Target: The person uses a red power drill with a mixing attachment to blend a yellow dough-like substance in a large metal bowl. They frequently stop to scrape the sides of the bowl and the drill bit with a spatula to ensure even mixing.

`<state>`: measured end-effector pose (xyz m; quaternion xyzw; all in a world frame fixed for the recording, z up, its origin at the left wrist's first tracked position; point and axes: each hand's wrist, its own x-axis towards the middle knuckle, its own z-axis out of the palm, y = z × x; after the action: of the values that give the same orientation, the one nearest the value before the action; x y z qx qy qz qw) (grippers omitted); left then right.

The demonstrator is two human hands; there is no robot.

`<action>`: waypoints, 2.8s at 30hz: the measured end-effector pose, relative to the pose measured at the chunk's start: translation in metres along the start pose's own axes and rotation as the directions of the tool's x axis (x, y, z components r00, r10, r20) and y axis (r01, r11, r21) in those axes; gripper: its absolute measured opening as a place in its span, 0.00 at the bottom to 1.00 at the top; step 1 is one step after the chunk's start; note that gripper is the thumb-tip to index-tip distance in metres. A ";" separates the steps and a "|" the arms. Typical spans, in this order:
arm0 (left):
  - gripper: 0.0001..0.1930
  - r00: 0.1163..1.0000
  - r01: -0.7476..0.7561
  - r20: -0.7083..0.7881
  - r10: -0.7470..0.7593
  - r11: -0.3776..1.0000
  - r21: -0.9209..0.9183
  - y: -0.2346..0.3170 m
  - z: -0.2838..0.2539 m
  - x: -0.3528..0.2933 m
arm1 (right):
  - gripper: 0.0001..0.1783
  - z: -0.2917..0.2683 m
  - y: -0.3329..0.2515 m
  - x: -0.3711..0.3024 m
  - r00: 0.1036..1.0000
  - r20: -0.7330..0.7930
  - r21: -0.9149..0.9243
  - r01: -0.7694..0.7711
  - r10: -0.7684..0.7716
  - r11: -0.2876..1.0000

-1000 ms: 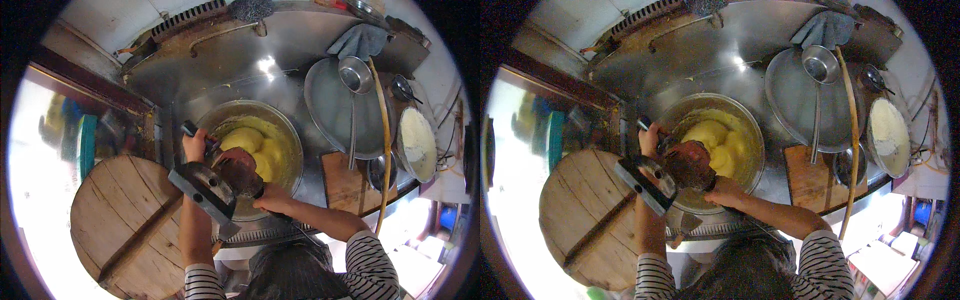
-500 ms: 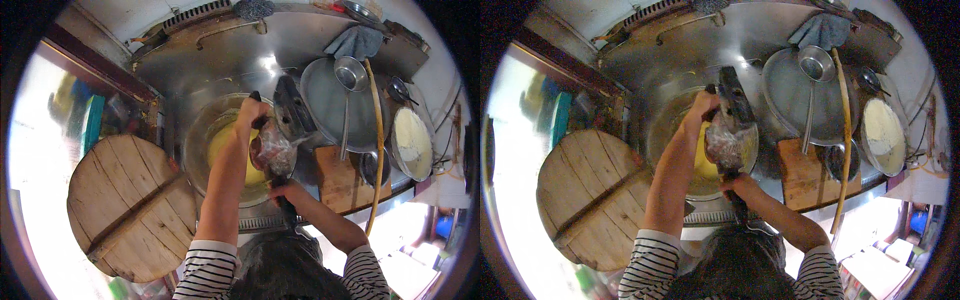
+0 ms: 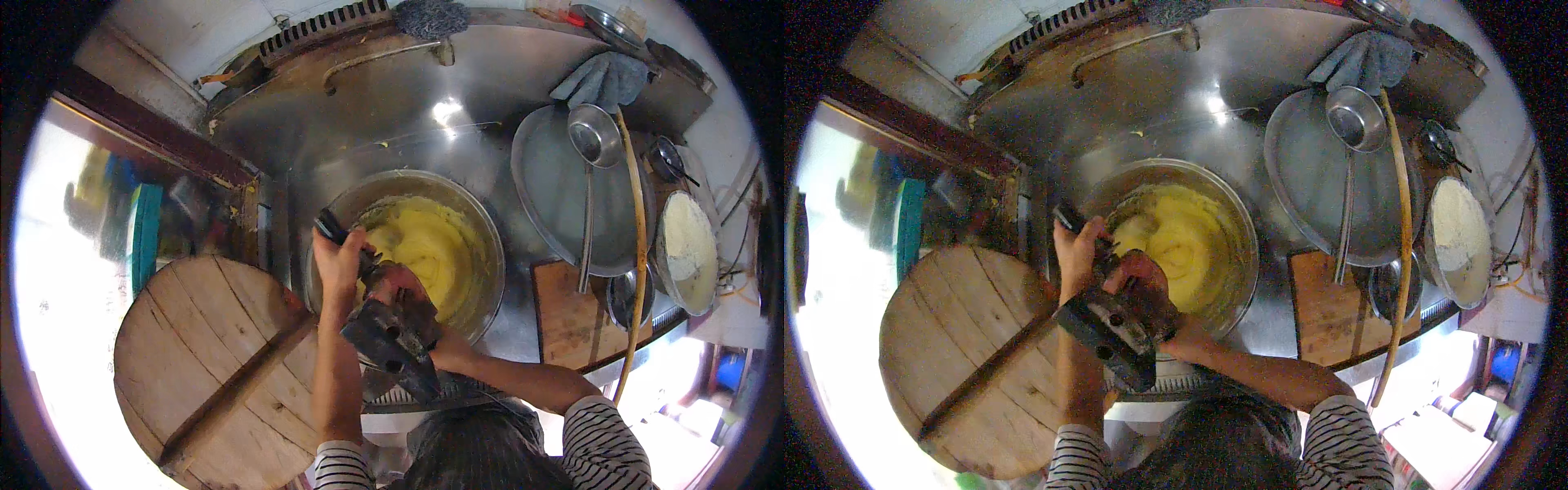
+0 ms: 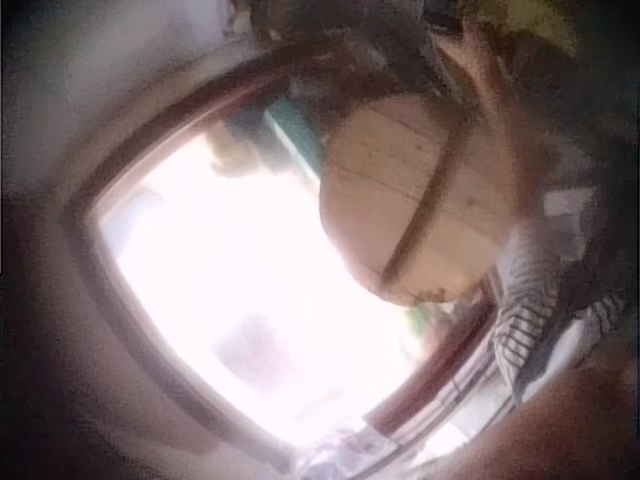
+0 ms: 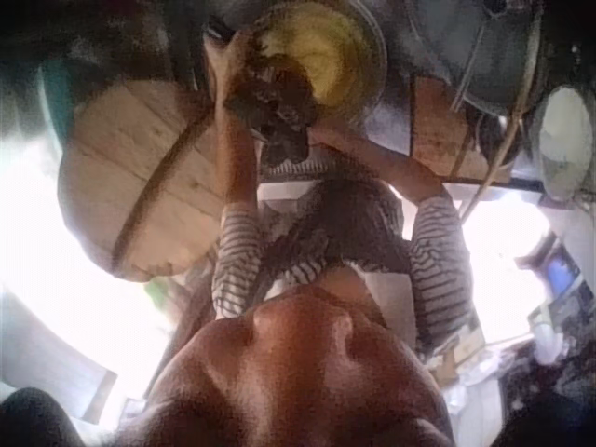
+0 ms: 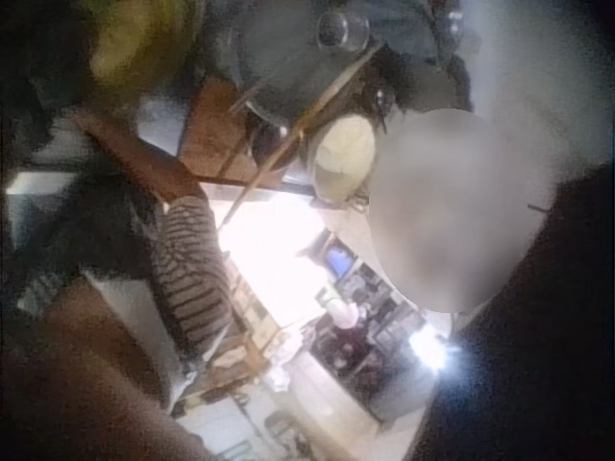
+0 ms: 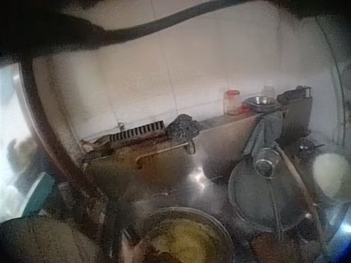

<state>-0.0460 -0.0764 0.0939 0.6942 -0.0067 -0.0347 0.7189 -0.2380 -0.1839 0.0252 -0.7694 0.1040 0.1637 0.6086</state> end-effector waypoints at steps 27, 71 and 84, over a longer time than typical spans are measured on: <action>0.20 0.995 -0.049 0.098 0.008 0.905 0.424 -0.036 0.045 0.017 | 0.05 -0.018 0.020 -0.042 0.947 0.249 0.414 -0.294 0.203 0.862; 0.17 0.999 -0.015 -0.040 0.018 0.997 0.072 0.001 -0.016 0.003 | 0.13 -0.014 -0.008 0.004 0.984 0.177 0.006 -0.011 0.010 1.000; 0.04 0.959 0.106 0.256 -0.123 0.991 0.078 -0.012 0.044 0.021 | 0.08 -0.041 -0.012 -0.044 0.966 0.085 0.169 -0.254 0.243 0.952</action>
<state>-0.0278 -0.1223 0.0825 0.7054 -0.0618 -0.1666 0.6862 -0.2690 -0.2228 0.0615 -0.6871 0.1947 0.2534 0.6525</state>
